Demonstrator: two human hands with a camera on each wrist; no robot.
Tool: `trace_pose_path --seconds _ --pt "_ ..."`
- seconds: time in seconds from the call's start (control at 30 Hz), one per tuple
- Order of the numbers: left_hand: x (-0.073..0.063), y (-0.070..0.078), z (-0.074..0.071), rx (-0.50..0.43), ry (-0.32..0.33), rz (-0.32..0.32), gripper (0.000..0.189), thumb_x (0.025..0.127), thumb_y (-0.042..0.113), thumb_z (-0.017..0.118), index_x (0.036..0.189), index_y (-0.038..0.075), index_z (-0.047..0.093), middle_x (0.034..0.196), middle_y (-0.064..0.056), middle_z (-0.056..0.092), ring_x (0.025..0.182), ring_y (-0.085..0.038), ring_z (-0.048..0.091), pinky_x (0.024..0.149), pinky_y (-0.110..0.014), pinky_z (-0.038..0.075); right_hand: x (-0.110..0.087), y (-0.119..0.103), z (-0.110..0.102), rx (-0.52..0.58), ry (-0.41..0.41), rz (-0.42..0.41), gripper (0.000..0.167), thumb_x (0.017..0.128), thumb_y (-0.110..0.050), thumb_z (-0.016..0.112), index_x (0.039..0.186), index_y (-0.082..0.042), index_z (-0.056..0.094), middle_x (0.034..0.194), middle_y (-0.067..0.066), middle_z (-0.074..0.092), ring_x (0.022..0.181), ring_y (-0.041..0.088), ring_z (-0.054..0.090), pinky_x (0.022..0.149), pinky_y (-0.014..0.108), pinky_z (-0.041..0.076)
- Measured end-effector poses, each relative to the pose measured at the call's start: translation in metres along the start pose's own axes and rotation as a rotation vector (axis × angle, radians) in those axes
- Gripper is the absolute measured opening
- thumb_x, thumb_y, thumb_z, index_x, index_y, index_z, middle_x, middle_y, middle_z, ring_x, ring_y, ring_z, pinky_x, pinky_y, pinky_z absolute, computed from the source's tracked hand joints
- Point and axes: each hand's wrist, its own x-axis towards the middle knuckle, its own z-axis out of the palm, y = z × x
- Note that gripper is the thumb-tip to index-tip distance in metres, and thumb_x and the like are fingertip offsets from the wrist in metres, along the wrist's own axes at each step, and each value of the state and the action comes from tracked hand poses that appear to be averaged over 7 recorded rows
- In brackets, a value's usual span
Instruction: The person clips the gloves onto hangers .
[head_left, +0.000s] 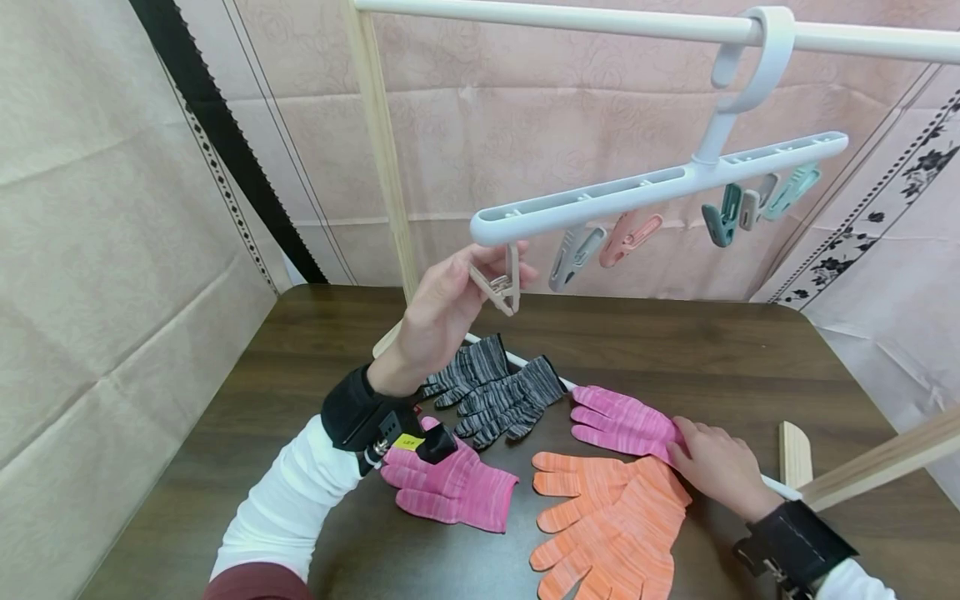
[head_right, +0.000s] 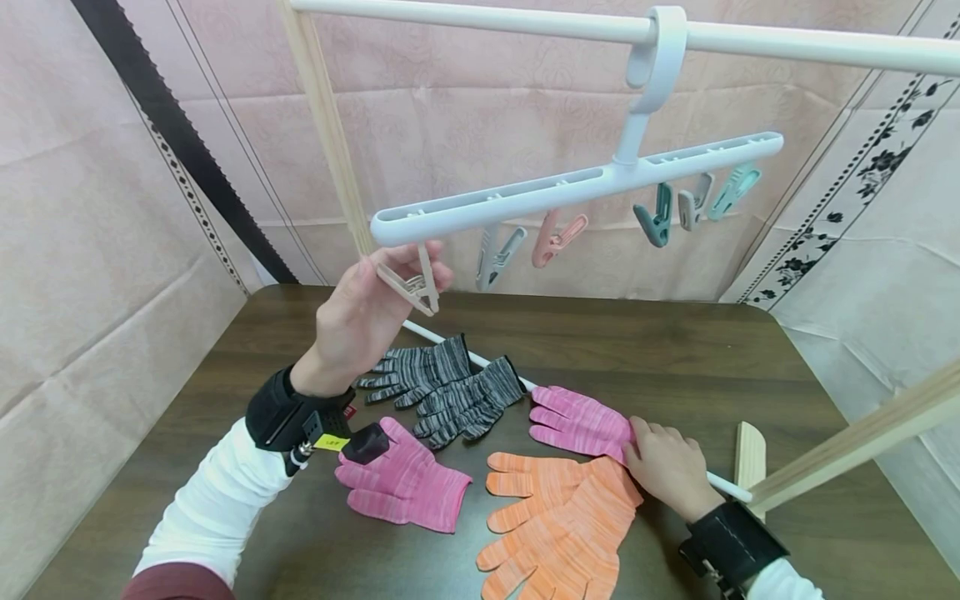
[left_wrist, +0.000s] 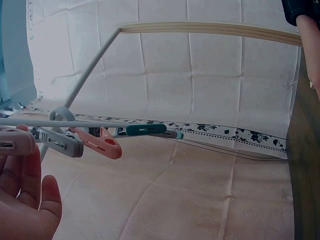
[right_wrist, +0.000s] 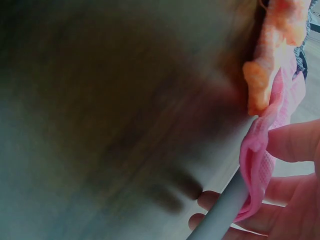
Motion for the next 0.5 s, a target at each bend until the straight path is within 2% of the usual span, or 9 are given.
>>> trace_pose_path --seconds 0.13,0.2,0.27,0.37,0.43,0.5 --pt "-0.0007 0.0004 0.0003 0.0 0.023 -0.01 0.032 0.087 0.047 0.045 0.112 0.031 0.055 0.109 0.009 0.058 0.098 -0.012 0.054 0.098 -0.041 0.029 0.0009 0.0019 0.0 -0.01 0.0 0.002 0.046 0.079 -0.025 0.06 0.112 0.006 0.052 0.102 0.027 0.059 0.09 0.043 0.055 0.072 0.056 0.042" --pt "-0.0013 0.0002 0.0003 -0.002 0.037 -0.014 0.036 0.086 0.047 0.045 0.114 0.025 0.055 0.108 0.008 0.058 0.097 -0.013 0.054 0.097 -0.041 0.03 0.0013 0.0034 0.0001 -0.016 0.001 0.003 0.047 0.079 -0.027 0.06 0.112 0.006 0.053 0.101 0.027 0.059 0.089 0.043 0.055 0.071 0.056 0.042" --pt "-0.0017 0.0001 0.0004 0.007 0.048 -0.019 0.051 0.086 0.048 0.046 0.119 0.009 0.051 0.109 0.008 0.058 0.096 -0.013 0.054 0.096 -0.04 0.031 0.0019 0.005 0.0002 -0.017 -0.006 0.008 0.048 0.079 -0.028 0.06 0.112 0.007 0.052 0.101 0.027 0.059 0.088 0.043 0.055 0.07 0.056 0.043" --pt "-0.0017 -0.0006 -0.0002 0.024 0.053 -0.023 0.074 0.085 0.049 0.046 0.123 -0.013 0.035 0.109 0.009 0.057 0.095 -0.014 0.053 0.094 -0.038 0.032 0.0028 0.007 0.0002 -0.007 -0.025 0.016 0.051 0.078 -0.029 0.06 0.113 0.007 0.052 0.103 0.028 0.058 0.089 0.044 0.054 0.07 0.056 0.043" --pt "-0.0017 -0.0012 -0.0011 0.028 0.054 -0.023 0.078 0.085 0.05 0.047 0.123 -0.016 0.032 0.109 0.009 0.057 0.095 -0.014 0.053 0.093 -0.037 0.032 0.0036 0.0081 -0.0007 0.004 -0.044 0.02 0.052 0.078 -0.03 0.06 0.113 0.008 0.051 0.103 0.029 0.057 0.09 0.044 0.054 0.07 0.056 0.043" --pt "-0.0016 -0.0017 -0.0023 0.015 0.051 -0.028 0.068 0.084 0.05 0.049 0.118 -0.008 0.045 0.109 0.007 0.056 0.095 -0.014 0.053 0.093 -0.037 0.032 0.0042 0.0093 -0.0017 0.017 -0.066 0.021 0.053 0.078 -0.03 0.06 0.114 0.008 0.05 0.105 0.029 0.057 0.091 0.044 0.054 0.07 0.056 0.043"
